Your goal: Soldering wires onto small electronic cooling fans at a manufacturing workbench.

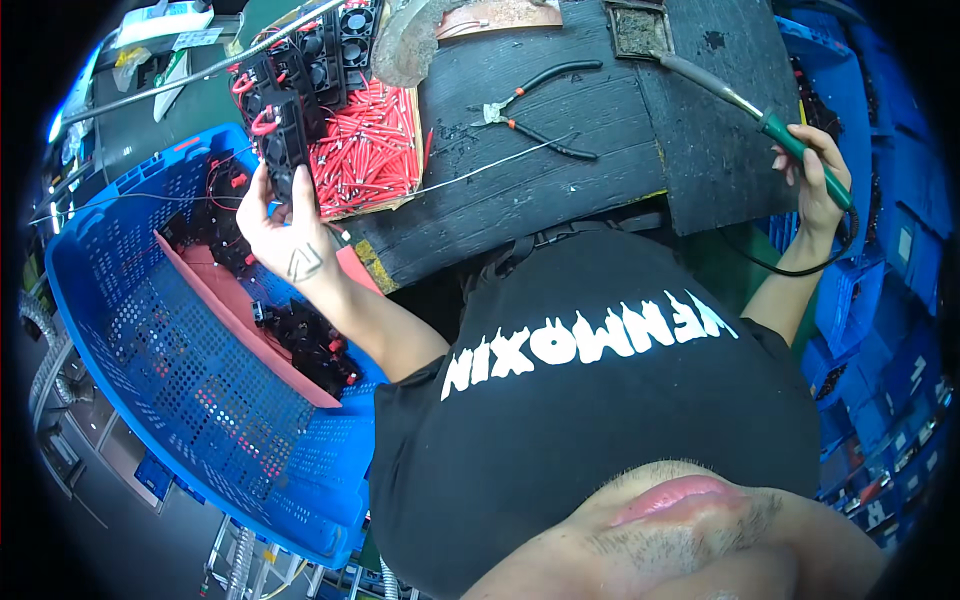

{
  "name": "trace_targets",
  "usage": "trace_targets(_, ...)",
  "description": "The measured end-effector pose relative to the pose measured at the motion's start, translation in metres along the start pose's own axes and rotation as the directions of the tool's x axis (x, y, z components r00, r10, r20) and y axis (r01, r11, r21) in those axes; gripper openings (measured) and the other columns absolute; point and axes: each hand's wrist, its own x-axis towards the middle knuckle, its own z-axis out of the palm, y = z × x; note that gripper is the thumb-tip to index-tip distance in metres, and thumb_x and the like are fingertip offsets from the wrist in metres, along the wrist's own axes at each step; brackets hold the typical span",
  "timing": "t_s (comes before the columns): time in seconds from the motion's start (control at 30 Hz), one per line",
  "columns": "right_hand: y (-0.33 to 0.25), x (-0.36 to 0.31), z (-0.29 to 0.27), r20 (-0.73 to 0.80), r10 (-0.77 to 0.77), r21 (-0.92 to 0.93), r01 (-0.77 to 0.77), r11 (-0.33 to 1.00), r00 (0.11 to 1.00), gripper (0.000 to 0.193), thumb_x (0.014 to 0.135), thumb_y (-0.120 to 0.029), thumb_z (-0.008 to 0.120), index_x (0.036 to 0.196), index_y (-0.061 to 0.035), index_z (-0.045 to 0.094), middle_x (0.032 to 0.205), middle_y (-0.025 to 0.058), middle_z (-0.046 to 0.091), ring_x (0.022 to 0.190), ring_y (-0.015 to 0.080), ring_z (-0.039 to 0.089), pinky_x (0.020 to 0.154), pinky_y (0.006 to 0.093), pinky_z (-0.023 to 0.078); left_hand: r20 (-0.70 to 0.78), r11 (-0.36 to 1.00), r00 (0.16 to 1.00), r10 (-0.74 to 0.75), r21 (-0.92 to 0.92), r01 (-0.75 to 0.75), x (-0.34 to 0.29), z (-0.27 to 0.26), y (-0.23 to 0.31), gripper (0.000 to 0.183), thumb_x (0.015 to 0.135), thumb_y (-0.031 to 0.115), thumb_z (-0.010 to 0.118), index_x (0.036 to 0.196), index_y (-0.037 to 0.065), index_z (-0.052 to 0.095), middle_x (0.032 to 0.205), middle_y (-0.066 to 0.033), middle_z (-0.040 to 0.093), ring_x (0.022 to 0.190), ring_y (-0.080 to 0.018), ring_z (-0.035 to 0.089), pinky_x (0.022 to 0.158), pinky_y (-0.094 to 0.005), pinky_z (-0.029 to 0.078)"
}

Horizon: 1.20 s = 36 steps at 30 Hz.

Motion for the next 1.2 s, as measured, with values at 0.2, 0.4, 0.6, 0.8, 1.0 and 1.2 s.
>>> trace_targets(0.2, -0.004, 0.001, -0.014, 0.187, 0.019, 0.008, -0.020, 1.000, 0.982, 0.038, 0.097, -0.022, 0.070, 0.123, 0.0040, 0.063, 0.100, 0.0163, 0.072, 0.080, 0.0170, 0.070, 0.061, 0.0195, 0.048, 0.009, 0.991, 0.994, 0.110, 0.074, -0.110, 0.009, 0.025, 0.014, 0.047, 0.080, 0.015, 0.087, 0.121, -0.001, 0.070, 0.102, -0.0075, 0.065, 0.088, -0.0148, 0.063, 0.075, -0.0276, 0.049)
trace_targets(0.4, -0.038, 0.005, -0.009, 0.334, -0.126, -0.155, 0.186, 0.970, 0.934, 0.027, 0.089, -0.006, 0.071, 0.116, 0.0023, 0.071, 0.112, 0.0141, 0.065, 0.088, 0.0178, 0.067, 0.070, 0.0240, 0.050, 0.009, 0.992, 0.995, 0.098, 0.073, -0.098, 0.011, 0.030, 0.011, 0.047, 0.079, 0.016, 0.088, 0.120, -0.001, 0.070, 0.102, -0.0072, 0.065, 0.088, -0.0143, 0.063, 0.075, -0.0269, 0.048)
trace_targets(0.6, -0.083, 0.020, 0.009, 0.587, -0.174, -0.309, 0.418, 0.854, 0.791, 0.026, 0.082, 0.010, 0.066, 0.105, 0.0001, 0.072, 0.107, 0.0124, 0.059, 0.091, 0.0196, 0.060, 0.078, 0.0281, 0.047, -0.007, 0.995, 0.996, 0.093, 0.025, -0.093, 0.014, 0.020, 0.007, 0.048, 0.078, 0.014, 0.089, 0.118, -0.003, 0.069, 0.104, -0.0083, 0.066, 0.086, -0.0151, 0.064, 0.075, -0.0283, 0.051)
trace_targets(0.8, -0.099, 0.004, 0.028, 0.614, -0.217, -0.344, 0.505, 0.792, 0.759, 0.034, 0.066, 0.016, 0.073, 0.096, 0.0004, 0.073, 0.103, 0.0107, 0.055, 0.078, 0.0159, 0.057, 0.062, 0.0239, 0.040, -0.030, 0.977, 0.995, 0.090, -0.193, -0.094, 0.014, 0.039, -0.001, 0.048, 0.077, 0.013, 0.089, 0.118, -0.004, 0.068, 0.104, -0.0099, 0.063, 0.088, -0.0176, 0.065, 0.078, -0.0291, 0.055)
trace_targets(1.0, -0.103, -0.007, 0.028, 0.563, -0.344, -0.324, 0.584, 0.744, 0.751, 0.027, 0.074, 0.018, 0.069, 0.095, 0.0020, 0.072, 0.104, 0.0144, 0.058, 0.079, 0.0184, 0.059, 0.063, 0.0245, 0.044, -0.064, 0.943, 0.955, 0.289, 0.193, -0.272, 0.007, 0.056, 0.026, 0.046, 0.071, 0.025, 0.089, 0.108, 0.002, 0.073, 0.098, -0.0171, 0.064, 0.092, -0.0328, 0.063, 0.085, -0.0429, 0.050)
trace_targets(1.2, -0.078, -0.030, 0.015, 0.234, -0.552, -0.082, 0.582, 0.809, 0.800, 0.013, 0.090, 0.005, 0.060, 0.101, -0.0009, 0.066, 0.107, 0.0218, 0.063, 0.081, 0.0224, 0.062, 0.065, 0.0272, 0.051, -0.027, 0.853, 0.912, 0.409, 0.365, -0.372, 0.007, 0.096, 0.027, 0.048, 0.078, 0.028, 0.084, 0.113, 0.002, 0.063, 0.106, -0.0202, 0.058, 0.102, -0.0387, 0.054, 0.090, -0.0479, 0.045)
